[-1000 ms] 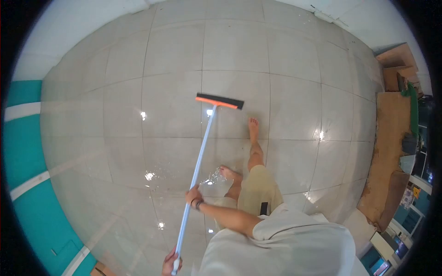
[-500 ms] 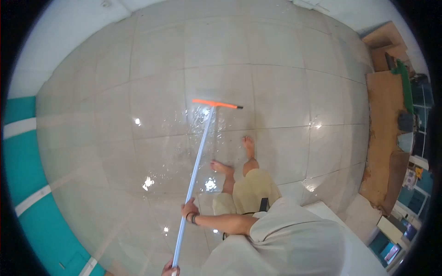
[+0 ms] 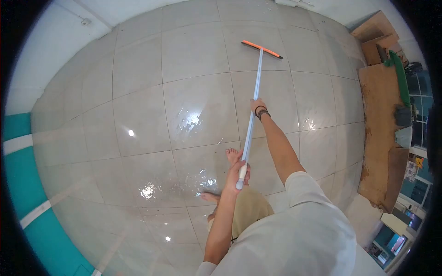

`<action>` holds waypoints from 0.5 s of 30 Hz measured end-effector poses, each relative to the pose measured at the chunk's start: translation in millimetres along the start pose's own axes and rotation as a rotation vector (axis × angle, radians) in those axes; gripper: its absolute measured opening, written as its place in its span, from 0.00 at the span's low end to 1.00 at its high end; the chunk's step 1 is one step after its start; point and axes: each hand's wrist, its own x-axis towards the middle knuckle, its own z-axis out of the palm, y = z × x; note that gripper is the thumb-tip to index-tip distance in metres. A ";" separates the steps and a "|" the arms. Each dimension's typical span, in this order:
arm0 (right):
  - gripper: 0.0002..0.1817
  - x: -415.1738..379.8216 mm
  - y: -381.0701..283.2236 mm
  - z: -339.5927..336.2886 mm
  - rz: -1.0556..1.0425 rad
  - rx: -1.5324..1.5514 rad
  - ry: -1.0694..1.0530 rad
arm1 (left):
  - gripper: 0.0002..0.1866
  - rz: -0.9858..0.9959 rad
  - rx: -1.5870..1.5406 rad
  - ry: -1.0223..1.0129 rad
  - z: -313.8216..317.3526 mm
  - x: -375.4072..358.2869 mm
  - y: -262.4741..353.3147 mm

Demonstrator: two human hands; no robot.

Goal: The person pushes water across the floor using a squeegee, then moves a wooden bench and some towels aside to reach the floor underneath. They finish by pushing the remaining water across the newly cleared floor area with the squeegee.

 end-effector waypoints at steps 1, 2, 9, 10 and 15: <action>0.24 -5.4 4.8 10.4 -0.012 0.053 -0.068 | 0.23 -0.036 -0.111 -0.042 -2.1 -3.2 -2.9; 0.25 -12.2 6.9 22.9 -0.027 0.109 -0.133 | 0.24 -0.072 -0.190 -0.001 -11.1 -15.7 -3.0; 0.29 -217.2 31.1 172.4 0.039 0.300 -0.495 | 0.25 -0.061 -0.148 0.174 -148.8 -218.3 -6.3; 0.31 -256.8 33.8 192.6 0.034 0.268 -0.497 | 0.25 -0.064 -0.135 0.228 -163.7 -255.5 -7.2; 0.31 -479.9 50.0 271.1 0.072 0.323 -0.603 | 0.27 -0.047 -0.050 0.456 -232.5 -455.6 -19.5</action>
